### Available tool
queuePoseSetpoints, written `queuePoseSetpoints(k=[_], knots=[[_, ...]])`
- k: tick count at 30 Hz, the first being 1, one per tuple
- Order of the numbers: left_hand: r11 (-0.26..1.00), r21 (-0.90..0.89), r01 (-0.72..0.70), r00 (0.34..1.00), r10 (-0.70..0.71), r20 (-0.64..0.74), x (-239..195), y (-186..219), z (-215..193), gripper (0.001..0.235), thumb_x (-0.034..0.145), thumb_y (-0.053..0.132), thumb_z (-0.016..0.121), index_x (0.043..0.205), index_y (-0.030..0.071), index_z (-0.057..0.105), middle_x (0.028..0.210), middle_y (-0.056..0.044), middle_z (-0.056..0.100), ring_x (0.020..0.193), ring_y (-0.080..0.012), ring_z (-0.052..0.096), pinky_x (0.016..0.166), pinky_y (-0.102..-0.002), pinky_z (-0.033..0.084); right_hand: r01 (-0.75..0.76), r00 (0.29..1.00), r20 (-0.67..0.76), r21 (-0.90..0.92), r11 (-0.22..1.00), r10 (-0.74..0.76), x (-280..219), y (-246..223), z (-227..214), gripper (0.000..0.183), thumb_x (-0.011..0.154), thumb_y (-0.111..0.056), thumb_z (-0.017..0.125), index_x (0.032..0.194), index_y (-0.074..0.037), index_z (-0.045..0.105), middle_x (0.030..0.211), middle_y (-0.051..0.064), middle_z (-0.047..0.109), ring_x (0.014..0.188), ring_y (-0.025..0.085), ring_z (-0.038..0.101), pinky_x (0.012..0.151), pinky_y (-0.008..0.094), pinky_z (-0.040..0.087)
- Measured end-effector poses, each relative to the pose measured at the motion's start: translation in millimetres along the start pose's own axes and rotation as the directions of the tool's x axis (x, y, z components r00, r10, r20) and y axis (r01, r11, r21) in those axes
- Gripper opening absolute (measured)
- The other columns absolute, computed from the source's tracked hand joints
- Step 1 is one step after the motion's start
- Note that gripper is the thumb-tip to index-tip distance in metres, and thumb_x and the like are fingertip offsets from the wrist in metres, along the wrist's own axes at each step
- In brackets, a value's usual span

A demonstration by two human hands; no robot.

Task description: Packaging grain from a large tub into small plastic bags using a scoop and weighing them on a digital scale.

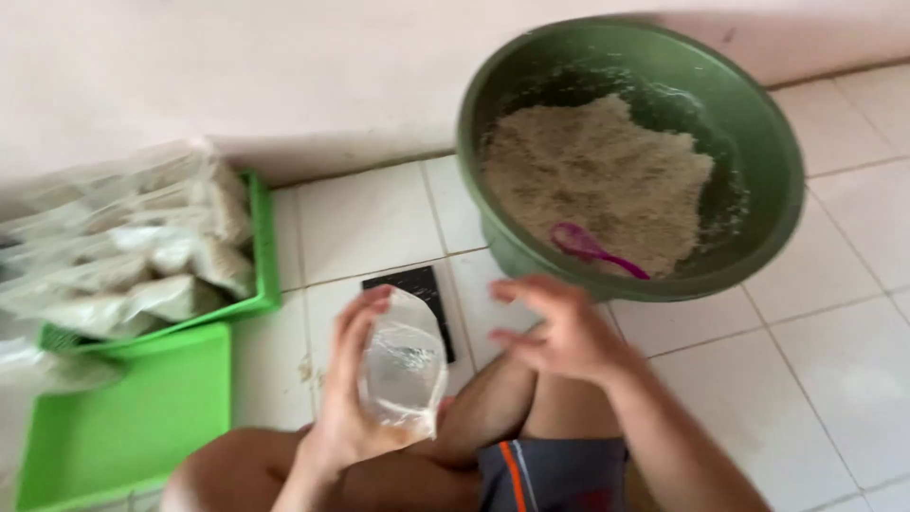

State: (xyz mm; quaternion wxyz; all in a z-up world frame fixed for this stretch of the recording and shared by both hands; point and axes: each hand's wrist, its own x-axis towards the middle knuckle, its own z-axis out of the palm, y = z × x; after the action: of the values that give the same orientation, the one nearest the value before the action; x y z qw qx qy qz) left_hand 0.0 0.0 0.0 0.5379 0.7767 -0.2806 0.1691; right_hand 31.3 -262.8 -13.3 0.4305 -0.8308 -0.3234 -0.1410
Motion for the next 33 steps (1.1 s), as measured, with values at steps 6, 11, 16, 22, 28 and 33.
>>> queuePoseSetpoints(k=[6,11,16,22,28,33], knots=[[0.966,0.171,-0.195,0.978,0.204,-0.036,106,43,13,0.107,0.058,0.042,0.089,0.140,-0.002,0.037,0.137,-0.018,0.044,0.129,-0.0345,0.045,0.113,-0.045,0.043,-0.079,0.997,-0.037,-0.276,0.958,0.071,38,78,-145,0.027,0.094,-0.013,0.065,0.112,0.007,0.063,0.092,0.015,0.067,0.076,0.020,0.064,0.063,0.023,0.054],[0.922,-0.035,-0.386,0.922,0.386,-0.011,187,-6,99,0.107,0.068,0.035,0.091,0.147,0.006,0.025,0.140,-0.018,0.036,0.137,-0.0379,0.041,0.119,-0.057,0.047,-0.569,0.560,0.159,-0.639,0.517,0.813,53,164,-155,0.026,0.096,-0.022,0.058,0.117,-0.007,0.064,0.099,0.012,0.070,0.077,0.021,0.069,0.073,0.033,0.058],[0.983,-0.057,-0.174,0.965,0.182,0.188,205,-61,154,0.106,0.061,0.028,0.086,0.145,-0.001,0.027,0.143,-0.023,0.034,0.134,-0.0435,0.044,0.113,-0.052,0.044,-0.283,0.204,0.278,-0.901,0.329,0.939,12,260,-116,0.031,0.090,-0.030,0.067,0.107,-0.005,0.070,0.102,0.010,0.072,0.085,0.025,0.068,0.081,0.039,0.058],[0.994,-0.107,-0.022,0.983,0.041,0.181,196,-119,183,0.106,0.061,0.026,0.087,0.147,0.000,0.030,0.135,-0.024,0.036,0.122,-0.0518,0.049,0.089,-0.068,0.051,-0.136,-0.019,0.487,-0.866,0.481,0.873,-57,367,-41,0.064,0.079,-0.050,0.072,0.126,-0.007,0.065,0.108,0.012,0.072,0.093,0.028,0.070,0.075,0.043,0.057],[1.000,0.025,0.005,0.985,-0.009,0.172,194,-131,185,0.110,0.060,0.032,0.092,0.143,-0.009,0.032,0.127,-0.032,0.042,0.119,-0.0510,0.052,0.096,-0.064,0.050,0.114,-0.111,0.526,-0.836,0.537,0.843,-51,367,-25,0.048,0.085,-0.037,0.067,0.119,-0.004,0.066,0.103,0.010,0.070,0.089,0.025,0.069,0.071,0.037,0.057],[0.995,0.087,-0.040,0.985,0.025,0.172,196,-131,185,0.112,0.059,0.034,0.093,0.142,-0.011,0.031,0.128,-0.034,0.044,0.118,-0.0513,0.052,0.095,-0.065,0.050,0.137,-0.213,0.514,-0.826,0.547,0.831,-10,312,-39,0.050,0.090,-0.033,0.061,0.125,0.002,0.062,0.111,0.016,0.068,0.097,0.030,0.067,0.077,0.036,0.055]])
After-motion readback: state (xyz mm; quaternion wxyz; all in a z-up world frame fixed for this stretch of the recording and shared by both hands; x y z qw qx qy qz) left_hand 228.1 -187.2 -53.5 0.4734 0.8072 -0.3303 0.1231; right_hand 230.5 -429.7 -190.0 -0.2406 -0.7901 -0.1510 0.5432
